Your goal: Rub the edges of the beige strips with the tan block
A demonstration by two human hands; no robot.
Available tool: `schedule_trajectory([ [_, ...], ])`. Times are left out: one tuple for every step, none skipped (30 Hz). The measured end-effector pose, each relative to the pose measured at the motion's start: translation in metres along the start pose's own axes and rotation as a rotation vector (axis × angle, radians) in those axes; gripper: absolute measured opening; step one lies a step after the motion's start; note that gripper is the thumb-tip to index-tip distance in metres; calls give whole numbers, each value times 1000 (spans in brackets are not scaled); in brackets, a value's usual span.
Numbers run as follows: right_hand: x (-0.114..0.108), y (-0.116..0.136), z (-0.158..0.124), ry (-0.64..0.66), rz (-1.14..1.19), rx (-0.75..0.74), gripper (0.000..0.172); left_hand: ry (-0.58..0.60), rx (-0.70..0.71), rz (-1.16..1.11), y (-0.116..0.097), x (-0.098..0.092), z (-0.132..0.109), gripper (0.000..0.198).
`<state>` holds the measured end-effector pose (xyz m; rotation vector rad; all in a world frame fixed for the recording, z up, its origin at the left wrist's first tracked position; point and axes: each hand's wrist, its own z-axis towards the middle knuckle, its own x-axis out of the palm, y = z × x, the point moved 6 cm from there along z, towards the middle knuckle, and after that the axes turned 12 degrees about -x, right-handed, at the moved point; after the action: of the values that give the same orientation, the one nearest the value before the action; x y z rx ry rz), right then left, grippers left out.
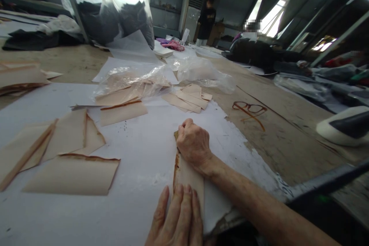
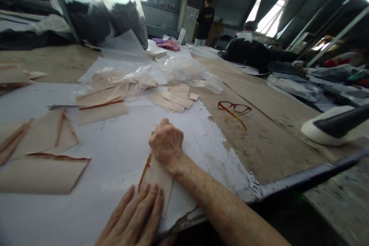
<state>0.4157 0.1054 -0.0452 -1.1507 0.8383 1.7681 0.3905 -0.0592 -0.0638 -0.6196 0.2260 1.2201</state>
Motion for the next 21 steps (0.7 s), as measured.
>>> schedule_trajectory([
  [2, 0, 3, -8, 0, 10, 14, -4, 6, -2, 0, 1, -1, 29],
  [3, 0, 7, -17, 8, 21, 14, -5, 10, -5, 0, 2, -1, 31],
  [4, -1, 11, -28, 29, 35, 14, -3, 11, -5, 0, 2, -2, 31],
  [6, -3, 15, -43, 65, 61, 15, 0, 6, -1, 0, 2, -2, 30],
  [7, -7, 19, -64, 119, 104, 16, 5, -5, 2, 0, 2, -2, 28],
  [9, -13, 23, -91, 194, 166, 17, 11, -16, 4, 0, 1, -1, 26],
  [10, -21, 25, -125, 290, 239, 18, 18, -28, 5, 0, 0, -1, 25],
  [12, -30, 26, -163, 403, 316, 19, 28, -39, 4, -1, -1, -1, 25],
  [13, -38, 25, -202, 519, 385, 20, 42, -47, -2, -1, -2, 0, 25],
  [13, -45, 22, -242, 626, 430, 20, 58, -56, -13, -1, -2, 0, 26],
  [12, -49, 18, -275, 711, 443, 21, 72, -64, -22, -1, -2, 0, 27],
  [7, -51, 12, -301, 761, 428, 21, 84, -70, -30, -1, -3, 1, 28],
  [1, -50, 6, -313, 774, 395, 21, 95, -74, -36, -1, -3, 1, 28],
  [-6, -47, -2, -306, 754, 349, 20, 103, -74, -37, -1, -3, 1, 28],
  [-12, -42, -9, -278, 709, 300, 20, 108, -72, -32, -1, -3, 1, 29],
  [-16, -35, -16, -232, 650, 254, 18, 113, -67, -25, -1, -3, 1, 29],
  [-19, -27, -22, -175, 582, 207, 17, 117, -60, -17, -1, -3, 1, 29],
  [-19, -19, -25, -120, 507, 162, 17, 118, -51, -9, -1, -3, 0, 29],
  [-19, -12, -27, -72, 429, 115, 16, 115, -41, 0, -2, -3, 0, 28],
  [-17, -6, -27, -39, 348, 74, 15, 107, -28, 7, -2, -3, 0, 28],
  [-15, -1, -26, -21, 271, 39, 15, 93, -15, 10, -2, -3, 0, 27],
])
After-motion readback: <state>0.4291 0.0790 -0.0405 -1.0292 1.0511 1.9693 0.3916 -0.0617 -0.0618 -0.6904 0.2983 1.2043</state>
